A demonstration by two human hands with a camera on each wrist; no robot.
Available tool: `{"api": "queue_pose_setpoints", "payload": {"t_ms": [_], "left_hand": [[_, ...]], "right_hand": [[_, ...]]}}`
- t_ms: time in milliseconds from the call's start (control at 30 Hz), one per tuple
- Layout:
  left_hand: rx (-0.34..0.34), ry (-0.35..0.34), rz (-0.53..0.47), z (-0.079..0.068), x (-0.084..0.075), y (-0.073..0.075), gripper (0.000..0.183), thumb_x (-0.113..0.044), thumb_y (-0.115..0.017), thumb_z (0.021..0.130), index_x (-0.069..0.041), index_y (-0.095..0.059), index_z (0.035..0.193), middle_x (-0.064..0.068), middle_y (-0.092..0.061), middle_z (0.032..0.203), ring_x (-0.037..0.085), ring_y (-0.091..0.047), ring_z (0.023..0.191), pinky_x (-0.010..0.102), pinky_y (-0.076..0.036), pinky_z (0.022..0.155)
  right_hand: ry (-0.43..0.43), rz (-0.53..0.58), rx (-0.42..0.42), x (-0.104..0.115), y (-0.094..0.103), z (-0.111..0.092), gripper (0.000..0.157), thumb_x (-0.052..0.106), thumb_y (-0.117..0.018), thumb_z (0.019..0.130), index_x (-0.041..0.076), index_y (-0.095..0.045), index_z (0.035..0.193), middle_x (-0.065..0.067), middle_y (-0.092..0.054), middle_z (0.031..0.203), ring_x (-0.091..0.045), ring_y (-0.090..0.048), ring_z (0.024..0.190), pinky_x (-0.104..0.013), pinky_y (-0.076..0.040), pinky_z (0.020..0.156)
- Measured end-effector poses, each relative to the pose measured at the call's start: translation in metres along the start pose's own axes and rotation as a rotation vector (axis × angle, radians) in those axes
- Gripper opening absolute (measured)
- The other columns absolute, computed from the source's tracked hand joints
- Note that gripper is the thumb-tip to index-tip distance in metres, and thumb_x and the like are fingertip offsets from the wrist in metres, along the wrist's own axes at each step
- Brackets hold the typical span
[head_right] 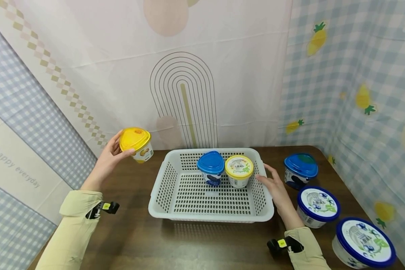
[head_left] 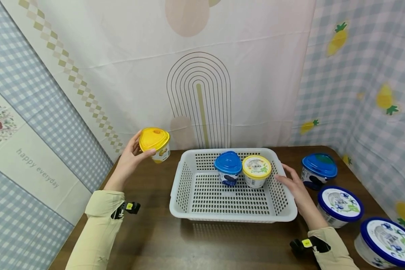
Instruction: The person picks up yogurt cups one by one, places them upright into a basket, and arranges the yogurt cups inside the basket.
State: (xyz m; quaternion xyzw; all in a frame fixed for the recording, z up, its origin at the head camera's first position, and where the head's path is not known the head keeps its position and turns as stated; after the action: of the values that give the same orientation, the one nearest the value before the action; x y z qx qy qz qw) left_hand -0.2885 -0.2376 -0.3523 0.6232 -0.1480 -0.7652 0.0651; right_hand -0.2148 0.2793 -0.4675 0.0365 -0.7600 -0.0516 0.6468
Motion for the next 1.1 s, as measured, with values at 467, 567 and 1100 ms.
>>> {"api": "queue_pose_setpoints", "payload": {"t_ms": [467,567,1100], "left_hand": [[0.067,-0.079,-0.006,-0.003,-0.037,-0.017,0.091,-0.024,-0.076,0.091,-0.030,-0.019,0.162,0.003,-0.022,0.165,0.024,-0.023,0.150,0.052,-0.027,0.117],[0.063,-0.103,0.004,-0.002,-0.044,-0.017,0.091,-0.025,-0.076,0.091,-0.030,-0.019,0.162,0.002,-0.023,0.165,0.024,-0.024,0.150,0.052,-0.027,0.117],[0.071,-0.172,-0.010,0.008,-0.060,-0.038,0.090,-0.022,-0.076,0.091,-0.027,-0.021,0.162,0.002,-0.026,0.164,0.022,-0.028,0.148,0.051,-0.030,0.116]], "right_hand": [[-0.011,-0.015,-0.001,0.000,0.000,-0.001,0.087,0.053,-0.055,0.099,0.027,-0.001,0.163,-0.026,-0.037,0.152,-0.027,-0.061,0.112,-0.040,-0.057,0.085],[-0.013,-0.015,-0.001,0.000,0.000,-0.001,0.087,0.053,-0.055,0.099,0.027,-0.001,0.163,-0.027,-0.037,0.152,-0.027,-0.061,0.113,-0.040,-0.056,0.086],[-0.007,-0.004,0.003,0.000,0.001,-0.001,0.087,0.053,-0.056,0.099,0.026,-0.003,0.163,-0.026,-0.038,0.151,-0.024,-0.063,0.109,-0.040,-0.057,0.085]]}}
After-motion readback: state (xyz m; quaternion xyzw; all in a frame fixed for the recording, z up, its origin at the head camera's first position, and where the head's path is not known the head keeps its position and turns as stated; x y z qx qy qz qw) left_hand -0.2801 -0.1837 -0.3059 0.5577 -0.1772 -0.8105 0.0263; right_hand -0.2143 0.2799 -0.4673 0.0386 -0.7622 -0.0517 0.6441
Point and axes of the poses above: each hand's wrist, its own z-axis towards the middle knuckle, its own y-axis out of the back of the hand, x = y × z, the point moved 1 cm from there along z, towards the middle knuckle
